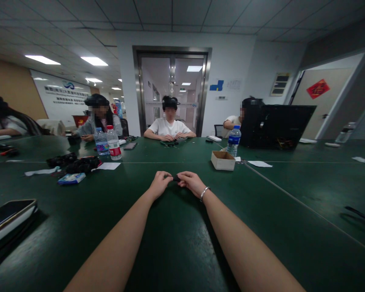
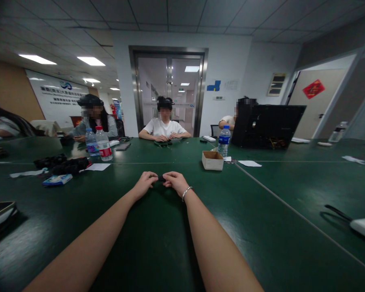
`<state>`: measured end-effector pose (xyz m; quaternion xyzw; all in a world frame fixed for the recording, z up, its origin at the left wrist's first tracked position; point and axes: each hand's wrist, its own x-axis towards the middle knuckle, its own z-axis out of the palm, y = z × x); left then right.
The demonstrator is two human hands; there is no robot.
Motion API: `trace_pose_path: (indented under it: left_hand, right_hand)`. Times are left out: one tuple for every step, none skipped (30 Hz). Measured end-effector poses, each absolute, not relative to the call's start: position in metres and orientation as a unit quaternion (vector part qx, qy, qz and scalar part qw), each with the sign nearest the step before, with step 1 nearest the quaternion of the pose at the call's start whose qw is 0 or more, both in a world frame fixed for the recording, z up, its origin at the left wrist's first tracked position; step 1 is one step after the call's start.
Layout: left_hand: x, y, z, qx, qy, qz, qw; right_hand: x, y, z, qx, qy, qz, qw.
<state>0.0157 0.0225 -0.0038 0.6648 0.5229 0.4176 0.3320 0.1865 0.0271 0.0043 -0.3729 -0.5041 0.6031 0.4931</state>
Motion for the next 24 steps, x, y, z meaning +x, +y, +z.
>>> trace_pose_path:
  left_hand:
    - [0.0156,0.0226,-0.0036,0.671,0.522,0.407,0.334]
    - [0.0155,0.0227,-0.0034,0.68,0.52,0.396,0.331]
    - [0.0155,0.0226,-0.0032,0.689,0.518,0.39,0.324]
    - [0.0156,0.0225,-0.003,0.695,0.517,0.39,0.314]
    - [0.0156,0.0225,-0.003,0.695,0.516,0.397,0.305]
    - [0.0157,0.0225,-0.0031,0.691,0.515,0.407,0.303]
    - [0.0157,0.0226,-0.0034,0.684,0.515,0.415,0.309]
    - [0.0157,0.0229,-0.0038,0.677,0.515,0.417,0.319]
    - [0.0157,0.0232,-0.0042,0.674,0.517,0.412,0.33]
    - [0.0156,0.0235,-0.0047,0.675,0.518,0.403,0.337]
    - [0.0155,0.0238,-0.0052,0.679,0.519,0.395,0.337]
    - [0.0154,0.0239,-0.0055,0.684,0.519,0.392,0.33]
    - [0.0153,0.0239,-0.0056,0.687,0.519,0.395,0.319]
    - [0.0152,0.0237,-0.0056,0.688,0.519,0.402,0.309]
    - [0.0151,0.0234,-0.0054,0.685,0.518,0.41,0.307]
    - [0.015,0.0232,-0.0051,0.68,0.519,0.413,0.313]
    - [0.0149,0.0229,-0.0047,0.676,0.52,0.409,0.324]
    - [0.0149,0.0227,-0.0044,0.677,0.522,0.399,0.332]
    - [0.0149,0.0226,-0.0041,0.683,0.522,0.387,0.333]
    - [0.015,0.0226,-0.0039,0.692,0.521,0.377,0.328]
    - [0.0151,0.0226,-0.0039,0.7,0.52,0.374,0.316]
    - [0.0152,0.0227,-0.0038,0.704,0.52,0.376,0.303]
    - [0.0153,0.0227,-0.0037,0.703,0.522,0.382,0.295]
    - [0.0154,0.0227,-0.0035,0.697,0.525,0.389,0.295]
  right_hand:
    - [0.1865,0.027,0.0044,-0.372,-0.504,0.604,0.493]
    - [0.1865,0.0269,0.0045,-0.371,-0.504,0.604,0.493]
    - [0.1865,0.0267,0.0045,-0.37,-0.504,0.605,0.494]
    - [0.1865,0.0265,0.0045,-0.368,-0.503,0.605,0.495]
    - [0.1865,0.0263,0.0046,-0.367,-0.503,0.605,0.497]
    - [0.1865,0.0261,0.0046,-0.366,-0.503,0.605,0.498]
    - [0.1864,0.026,0.0047,-0.365,-0.503,0.605,0.499]
    - [0.1863,0.0259,0.0047,-0.365,-0.503,0.605,0.498]
    - [0.1863,0.0259,0.0047,-0.365,-0.503,0.605,0.497]
    - [0.1863,0.026,0.0047,-0.365,-0.504,0.606,0.496]
    - [0.1864,0.0261,0.0046,-0.365,-0.504,0.606,0.496]
    - [0.1865,0.0262,0.0046,-0.365,-0.504,0.605,0.497]
    - [0.1866,0.0263,0.0045,-0.365,-0.504,0.604,0.498]
    - [0.1867,0.0264,0.0045,-0.366,-0.504,0.603,0.499]
    - [0.1868,0.0264,0.0046,-0.367,-0.504,0.602,0.499]
    - [0.1868,0.0263,0.0047,-0.369,-0.504,0.602,0.498]
    - [0.1868,0.0262,0.0049,-0.369,-0.504,0.603,0.496]
    - [0.1867,0.0259,0.0051,-0.369,-0.504,0.604,0.495]
    - [0.1867,0.0256,0.0055,-0.368,-0.504,0.605,0.494]
    - [0.1866,0.0253,0.0058,-0.368,-0.504,0.605,0.494]
    - [0.1865,0.025,0.0061,-0.368,-0.503,0.606,0.494]
    - [0.1865,0.0247,0.0064,-0.368,-0.503,0.606,0.495]
    - [0.1864,0.0244,0.0066,-0.369,-0.502,0.606,0.495]
    - [0.1865,0.0242,0.0068,-0.37,-0.502,0.605,0.495]
